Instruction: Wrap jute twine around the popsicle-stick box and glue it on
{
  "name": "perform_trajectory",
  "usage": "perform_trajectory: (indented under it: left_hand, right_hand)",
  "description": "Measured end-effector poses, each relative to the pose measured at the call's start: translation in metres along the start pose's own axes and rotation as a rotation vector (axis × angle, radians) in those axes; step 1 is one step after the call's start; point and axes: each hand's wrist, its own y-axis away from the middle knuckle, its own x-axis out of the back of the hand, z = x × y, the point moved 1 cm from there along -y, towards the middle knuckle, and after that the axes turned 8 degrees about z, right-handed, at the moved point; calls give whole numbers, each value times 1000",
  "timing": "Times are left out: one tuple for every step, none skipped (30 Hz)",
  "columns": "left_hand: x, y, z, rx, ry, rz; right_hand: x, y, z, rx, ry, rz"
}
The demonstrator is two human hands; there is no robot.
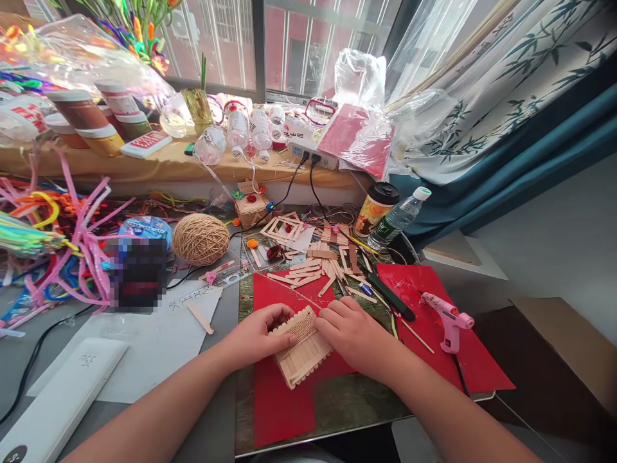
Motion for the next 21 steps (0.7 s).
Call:
perform_trajectory:
  left_hand:
    - [0, 0, 0, -1, -15, -2]
    - [1, 1, 1, -4, -29, -4]
    - [1, 1, 2, -7, -42, -6]
    - [1, 1, 3, -8, -52, -7]
    - [1, 2, 3, -9, -58, -8]
    - [1, 2, 4, -9, -60, -8]
    - [1, 2, 5, -10, -61, -9]
    - [1, 2, 5, -9, -62, -11]
    - [1, 3, 6, -7, -63, -13]
    - [1, 3, 6, -4, -66, -16]
    - [1, 3, 7, -3, -72, -16]
    - [1, 4, 8, -4, -81, -14]
    - [1, 4, 8, -8, -91, -10]
    - [1, 5, 9, -14, -100, -4]
    - [1, 5, 9, -19, -106, -3]
    - [0, 6, 9, -23, -108, -6]
    - [0, 6, 9, -22, -106, -13]
    - [0, 6, 9, -19, -102, -21]
    - [-1, 7, 9, -17, -99, -27]
    - [-1, 7, 9, -17, -98, -32]
    - [-1, 7, 9, -20, -99, -32]
  right_hand:
    - [-1, 2, 2, -14, 3, 6]
    - [-2, 4, 5, -28, 6, 14]
    - [-3, 6, 7, -37, 6, 20]
    - [-5, 8, 8, -46, 6, 26]
    - [-6, 10, 10, -55, 7, 30]
    - [-7, 12, 11, -62, 7, 35]
    - [-9, 13, 11, -68, 8, 37]
    - [-11, 15, 12, -72, 9, 39]
    - [-12, 16, 12, -76, 8, 42]
    - [-14, 17, 12, -81, 4, 47]
    - [-16, 18, 12, -87, -4, 55]
    - [-17, 18, 12, -94, -12, 66]
    - [-19, 19, 12, -103, -23, 78]
    - [-21, 19, 11, -110, -34, 92]
    - [-22, 20, 11, -119, -44, 102]
    - [-24, 20, 11, -129, -51, 111]
    - [-25, 20, 11, -138, -57, 119]
    - [-27, 20, 10, -148, -61, 128]
    - [-28, 19, 10, -156, -64, 137]
    - [-29, 19, 9, -160, -66, 146]
    - [-30, 19, 9, -164, -68, 152]
